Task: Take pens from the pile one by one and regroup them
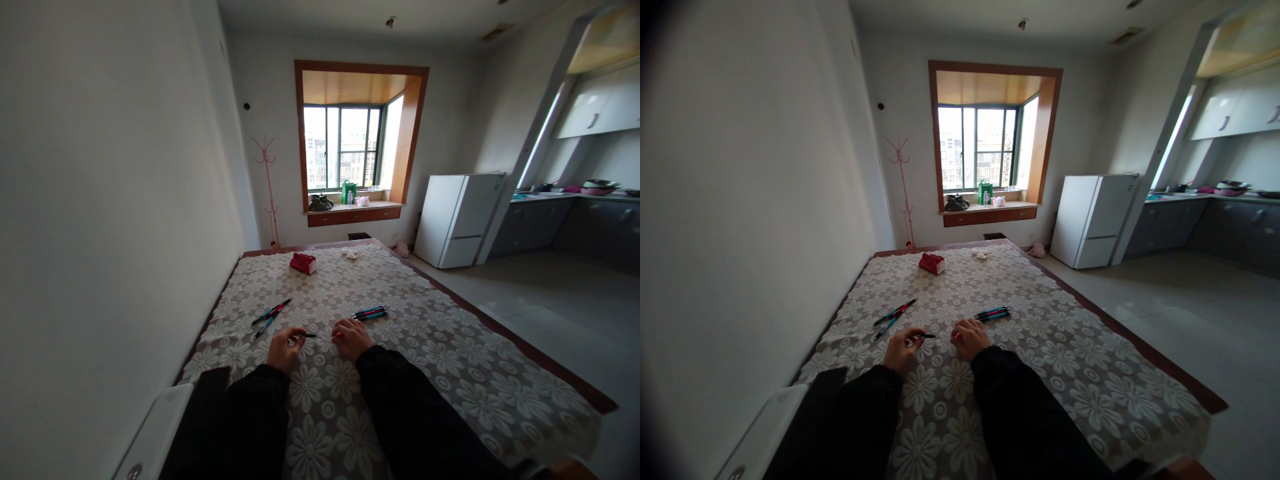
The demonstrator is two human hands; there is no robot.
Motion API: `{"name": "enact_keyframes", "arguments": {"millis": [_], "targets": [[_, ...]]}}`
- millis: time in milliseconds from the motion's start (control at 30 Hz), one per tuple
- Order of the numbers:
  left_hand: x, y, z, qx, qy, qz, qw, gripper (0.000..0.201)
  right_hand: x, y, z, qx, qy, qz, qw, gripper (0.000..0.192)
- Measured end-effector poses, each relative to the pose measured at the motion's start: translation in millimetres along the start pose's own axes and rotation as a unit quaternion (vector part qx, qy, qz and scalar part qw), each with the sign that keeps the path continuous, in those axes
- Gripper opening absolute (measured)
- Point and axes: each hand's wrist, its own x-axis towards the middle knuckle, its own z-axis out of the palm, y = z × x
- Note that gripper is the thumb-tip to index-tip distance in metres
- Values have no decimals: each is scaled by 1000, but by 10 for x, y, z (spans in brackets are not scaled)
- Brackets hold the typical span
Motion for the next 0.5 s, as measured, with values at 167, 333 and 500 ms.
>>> {"name": "enact_keyframes", "arguments": {"millis": [167, 333, 500], "targets": [[5, -34, -15, 8, 9, 2, 1000, 21, -7, 32, 49, -9, -24, -3, 1000, 5], [27, -107, -25, 28, 42, -22, 998, 22, -12, 17, 30, -15, -24, 6, 1000, 7], [15, -75, -22, 55, -16, -8, 998, 17, -6, -41, 20, -6, -35, -37, 999, 6]]}}
